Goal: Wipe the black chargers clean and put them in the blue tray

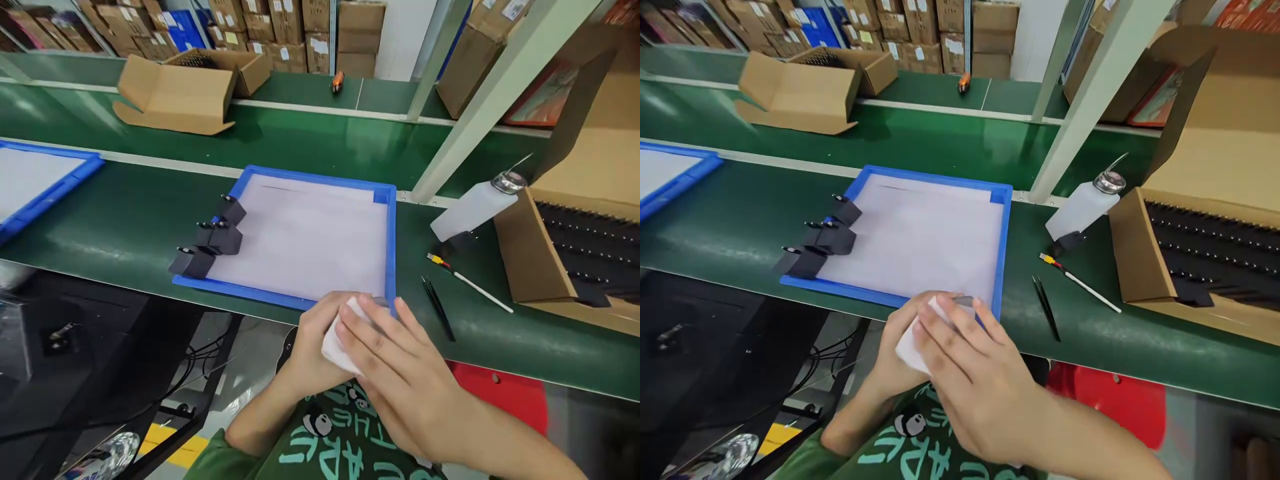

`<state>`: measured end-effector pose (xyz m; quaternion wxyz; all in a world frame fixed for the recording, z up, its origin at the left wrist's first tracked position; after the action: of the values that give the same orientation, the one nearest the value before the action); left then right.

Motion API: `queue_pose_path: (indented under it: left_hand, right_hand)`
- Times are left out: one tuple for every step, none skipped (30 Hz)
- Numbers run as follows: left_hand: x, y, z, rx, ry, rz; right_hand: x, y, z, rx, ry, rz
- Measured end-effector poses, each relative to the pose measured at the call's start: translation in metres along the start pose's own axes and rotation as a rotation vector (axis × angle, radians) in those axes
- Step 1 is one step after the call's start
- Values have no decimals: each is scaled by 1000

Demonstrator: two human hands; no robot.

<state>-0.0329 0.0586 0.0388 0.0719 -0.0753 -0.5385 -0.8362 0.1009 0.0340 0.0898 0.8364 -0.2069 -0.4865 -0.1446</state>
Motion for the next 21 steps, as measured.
queue_pose_path:
  left_hand:
    - [1,-1,0,18,1,-3]
    - [1,-1,-1,31,-1,-6]
    - [1,-2,-1,40,-6,-5]
    - [0,-2,-1,38,-11,-4]
    - [-1,-1,-1,23,-17,-5]
    - [-2,0,-2,5,-23,-7]
    - [-3,1,-2,-9,-21,-8]
    - [-4,1,-3,-15,-14,-11]
    - [-5,1,-3,-16,-8,-18]
    - [-5,0,-3,-8,-9,-28]
    - [-6,-1,-4,5,-19,-38]
    - [-7,-2,-4,16,-34,-47]
    - [-8,-2,-3,19,-46,-53]
    - [-8,-2,-3,17,-51,-53]
    - [-8,-2,-3,13,-50,-50]
    - [-8,-2,-2,5,-44,-51]
    - [-8,-2,-2,0,-40,-57]
    - [-8,-2,-2,4,-39,-64]
    - [-9,-4,-2,18,-42,-69]
    - [-9,-5,-3,37,-45,-72]
    - [-8,-7,-3,57,-44,-72]
  right_hand:
    - [-1,-4,-3,0,12,-3]
    - [-1,-5,-7,-5,28,0]
    - [-2,-6,-10,-16,37,3]
    - [-2,-5,-12,-34,47,0]
    - [-3,-3,-13,-59,54,-9]
    - [-3,-2,-13,-82,58,-20]
    - [-4,-1,-12,-101,59,-30]
    - [-5,-1,-11,-114,54,-40]
    - [-6,-1,-11,-121,51,-48]
    - [-6,-3,-11,-114,54,-58]
    - [-6,-4,-12,-107,62,-70]
    - [-6,-6,-13,-100,73,-83]
    - [-5,-6,-14,-97,87,-99]
    - [-5,-6,-15,-99,106,-115]
    - [-5,-6,-16,-105,119,-128]
    - [-5,-5,-16,-113,127,-140]
    - [-6,-5,-16,-118,127,-148]
    - [-7,-6,-16,-116,115,-148]
    - [-8,-8,-17,-110,100,-139]
    - [-10,-11,-18,-105,80,-126]
    - [-10,-15,-21,-101,70,-118]
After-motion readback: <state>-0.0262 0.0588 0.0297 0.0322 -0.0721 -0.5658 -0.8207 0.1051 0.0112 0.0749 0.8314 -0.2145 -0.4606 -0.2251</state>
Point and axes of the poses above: each hand's wrist, its own z-axis towards the middle knuckle, its own x-axis out of the back of the hand, y = z × x, the point moved 6 cm from there along z, towards the middle knuckle
